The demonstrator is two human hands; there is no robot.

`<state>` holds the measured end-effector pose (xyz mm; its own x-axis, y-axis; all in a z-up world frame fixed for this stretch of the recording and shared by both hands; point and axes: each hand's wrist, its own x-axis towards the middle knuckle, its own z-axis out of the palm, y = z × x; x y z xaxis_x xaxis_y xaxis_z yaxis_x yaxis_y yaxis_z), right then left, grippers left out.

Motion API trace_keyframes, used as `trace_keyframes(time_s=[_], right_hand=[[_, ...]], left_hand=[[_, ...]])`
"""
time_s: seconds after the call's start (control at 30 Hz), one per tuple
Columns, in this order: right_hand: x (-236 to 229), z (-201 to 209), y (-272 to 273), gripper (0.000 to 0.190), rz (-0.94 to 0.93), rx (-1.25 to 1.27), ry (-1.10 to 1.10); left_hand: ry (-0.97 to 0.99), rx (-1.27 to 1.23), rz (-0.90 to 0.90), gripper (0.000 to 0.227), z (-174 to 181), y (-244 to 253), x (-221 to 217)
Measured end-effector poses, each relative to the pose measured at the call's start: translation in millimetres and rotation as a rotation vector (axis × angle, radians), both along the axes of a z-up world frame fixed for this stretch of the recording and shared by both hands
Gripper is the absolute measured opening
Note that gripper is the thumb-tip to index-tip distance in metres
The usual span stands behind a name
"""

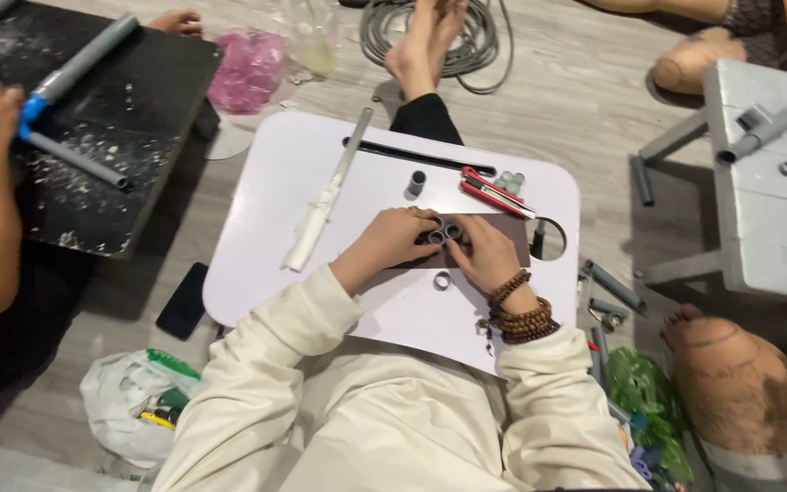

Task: The person is manually assembling small metal rings into a piece of brown material on a small white table.

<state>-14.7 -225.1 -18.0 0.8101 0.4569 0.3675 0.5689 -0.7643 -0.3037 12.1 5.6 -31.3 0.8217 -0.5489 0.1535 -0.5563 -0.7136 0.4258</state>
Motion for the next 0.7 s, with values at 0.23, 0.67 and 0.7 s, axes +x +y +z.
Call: trace_keyframes(time_s=[0.23, 0.67, 0.7], right_hand=[[3.8, 4.0, -2.2, 0.032, 0.041, 0.079, 0.107], [8.2, -4.3, -6.5, 0.031, 0.009, 0.214, 0.113], [8.6, -6.4, -7.8, 0.032, 0.001, 0.229, 0.103]], left_hand=[[-0.023, 0.029, -0.004, 0.045, 2.9, 2.2, 0.4], [-0.013, 0.060, -0.014, 0.046, 1.4, 1.6, 0.2], [-0.013, 0.058, -0.014, 0.045, 0.0, 2.0, 1.2]])
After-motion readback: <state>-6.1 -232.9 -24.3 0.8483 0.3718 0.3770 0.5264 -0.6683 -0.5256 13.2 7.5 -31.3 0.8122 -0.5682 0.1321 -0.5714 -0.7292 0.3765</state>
